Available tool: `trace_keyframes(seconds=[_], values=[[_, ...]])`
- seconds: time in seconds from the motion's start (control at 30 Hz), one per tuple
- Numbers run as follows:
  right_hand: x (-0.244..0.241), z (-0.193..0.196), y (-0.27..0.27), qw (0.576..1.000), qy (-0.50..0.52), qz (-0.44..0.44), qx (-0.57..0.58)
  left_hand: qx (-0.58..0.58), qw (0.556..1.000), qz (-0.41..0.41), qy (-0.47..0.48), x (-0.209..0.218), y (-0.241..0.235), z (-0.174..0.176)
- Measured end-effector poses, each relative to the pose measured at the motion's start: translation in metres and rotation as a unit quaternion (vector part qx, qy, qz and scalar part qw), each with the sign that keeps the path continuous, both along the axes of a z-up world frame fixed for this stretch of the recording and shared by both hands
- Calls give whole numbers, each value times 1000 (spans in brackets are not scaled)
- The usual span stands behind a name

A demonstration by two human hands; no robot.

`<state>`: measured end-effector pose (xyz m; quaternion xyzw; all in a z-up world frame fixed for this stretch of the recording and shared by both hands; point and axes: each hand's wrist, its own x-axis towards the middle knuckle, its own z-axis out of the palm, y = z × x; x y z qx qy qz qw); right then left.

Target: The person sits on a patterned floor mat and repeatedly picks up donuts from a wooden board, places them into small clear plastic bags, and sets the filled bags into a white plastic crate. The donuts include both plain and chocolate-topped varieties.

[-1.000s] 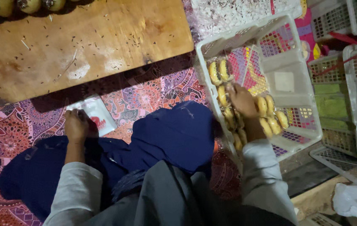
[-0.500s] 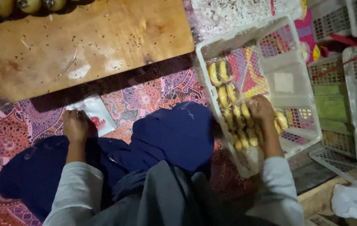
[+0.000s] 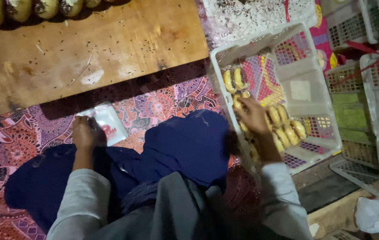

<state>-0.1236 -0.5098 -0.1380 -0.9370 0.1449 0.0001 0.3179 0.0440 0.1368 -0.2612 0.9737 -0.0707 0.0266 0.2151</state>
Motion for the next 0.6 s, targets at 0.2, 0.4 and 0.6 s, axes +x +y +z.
trace_keyframes(seconds=[0.2,0.4,0.6], values=[[27,28,46,969,-55,-136,198,-37,996,73,34,2,-3,-20],[51,116,108,959,-33,1,281,-62,997,17,38,10,-3,-23],[83,91,262,984,-117,132,18,-82,995,17,56,12,-9,-2]])
